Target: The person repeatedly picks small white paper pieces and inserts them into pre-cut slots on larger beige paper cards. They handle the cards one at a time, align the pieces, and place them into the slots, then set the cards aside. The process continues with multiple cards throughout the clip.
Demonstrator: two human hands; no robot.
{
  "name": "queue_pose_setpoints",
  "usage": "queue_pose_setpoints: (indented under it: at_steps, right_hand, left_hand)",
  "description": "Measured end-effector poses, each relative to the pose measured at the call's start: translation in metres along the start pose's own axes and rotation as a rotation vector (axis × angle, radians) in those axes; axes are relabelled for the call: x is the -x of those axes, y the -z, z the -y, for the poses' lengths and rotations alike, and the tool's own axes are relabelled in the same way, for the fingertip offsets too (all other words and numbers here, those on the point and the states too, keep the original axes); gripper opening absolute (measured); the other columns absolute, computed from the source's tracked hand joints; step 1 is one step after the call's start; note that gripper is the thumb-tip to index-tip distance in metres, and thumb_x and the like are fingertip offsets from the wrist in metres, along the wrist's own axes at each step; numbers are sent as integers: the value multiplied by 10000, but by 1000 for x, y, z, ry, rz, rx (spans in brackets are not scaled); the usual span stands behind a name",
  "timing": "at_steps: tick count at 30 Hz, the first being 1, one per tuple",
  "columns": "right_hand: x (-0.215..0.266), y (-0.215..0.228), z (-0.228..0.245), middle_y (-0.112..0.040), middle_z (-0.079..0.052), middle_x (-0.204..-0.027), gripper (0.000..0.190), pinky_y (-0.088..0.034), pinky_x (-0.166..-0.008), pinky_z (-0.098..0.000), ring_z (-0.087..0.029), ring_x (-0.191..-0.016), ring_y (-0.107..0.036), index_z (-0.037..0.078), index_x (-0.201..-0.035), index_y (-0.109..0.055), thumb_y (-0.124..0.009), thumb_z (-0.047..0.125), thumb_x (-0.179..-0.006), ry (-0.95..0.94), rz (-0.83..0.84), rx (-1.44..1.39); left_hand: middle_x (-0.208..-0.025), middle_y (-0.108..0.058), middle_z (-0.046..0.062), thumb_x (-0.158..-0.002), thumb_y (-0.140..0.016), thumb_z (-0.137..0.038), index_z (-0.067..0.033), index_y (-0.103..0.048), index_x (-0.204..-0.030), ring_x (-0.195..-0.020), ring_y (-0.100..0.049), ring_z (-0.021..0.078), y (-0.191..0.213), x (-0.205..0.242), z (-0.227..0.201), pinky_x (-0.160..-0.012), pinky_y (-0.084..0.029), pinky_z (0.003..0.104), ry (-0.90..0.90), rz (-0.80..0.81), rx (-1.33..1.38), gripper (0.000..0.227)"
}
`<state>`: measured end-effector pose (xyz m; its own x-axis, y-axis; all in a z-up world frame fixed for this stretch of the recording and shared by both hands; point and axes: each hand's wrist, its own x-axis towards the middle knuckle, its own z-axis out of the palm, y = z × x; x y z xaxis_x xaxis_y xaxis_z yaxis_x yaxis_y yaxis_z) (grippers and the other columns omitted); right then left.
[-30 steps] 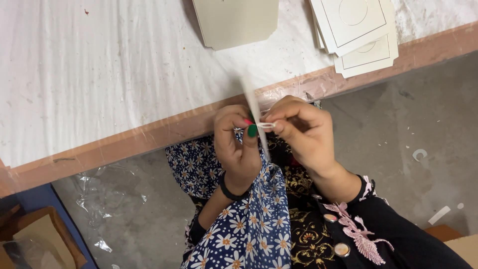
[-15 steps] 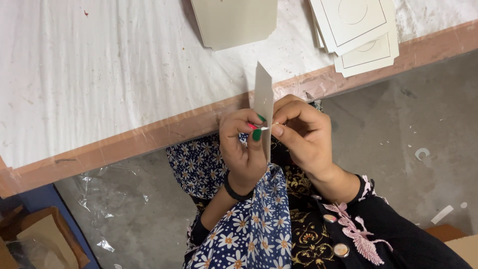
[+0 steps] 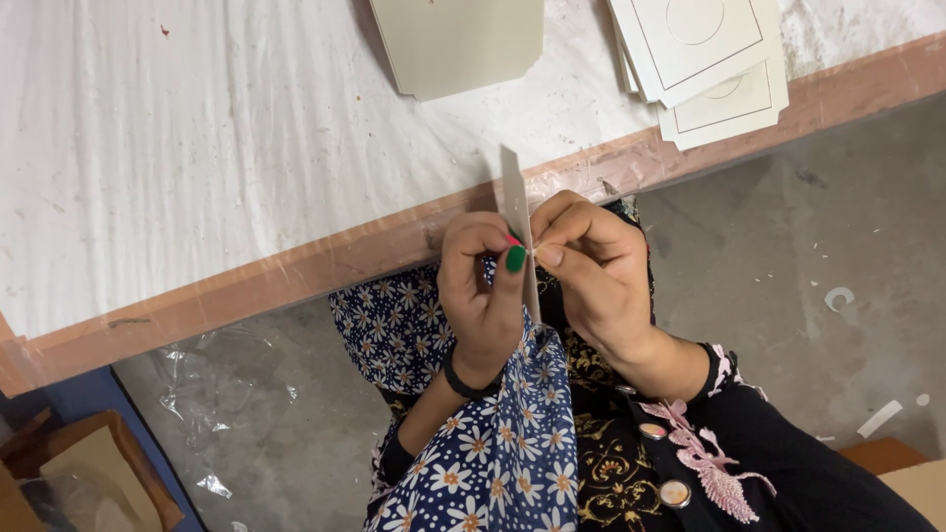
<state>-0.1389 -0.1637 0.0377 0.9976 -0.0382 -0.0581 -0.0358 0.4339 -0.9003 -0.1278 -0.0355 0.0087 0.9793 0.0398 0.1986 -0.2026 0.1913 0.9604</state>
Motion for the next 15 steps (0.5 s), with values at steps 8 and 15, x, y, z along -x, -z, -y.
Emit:
queue_pose_setpoints:
  at_steps: [8,15]
  right_hand:
    - [7,-4,1,-618,-127,-1219,203,-481,-1031,-299,-173,-1123,-598,-33,-1140,-651,-710,67,-973,130,57,142]
    - [8,-11,17,-652,-161,-1237,344,-523,-1043,-331,-227,-1163,-647,-48,-1197,-677,-795,-4,-877,203,151,410]
  left_hand:
    - [-1064,-566,90,-1053,-647,-174,-54,-514,-1065,-908,-556,175,-1,8,-3,-809,-473,267,-198,-103,-228,180]
    - [-1041,-536,63,-998,-701,-102,-76,-495,-1100,-915,-546,186,6,18,9,-768,-467,265,-295,-146,-254,231]
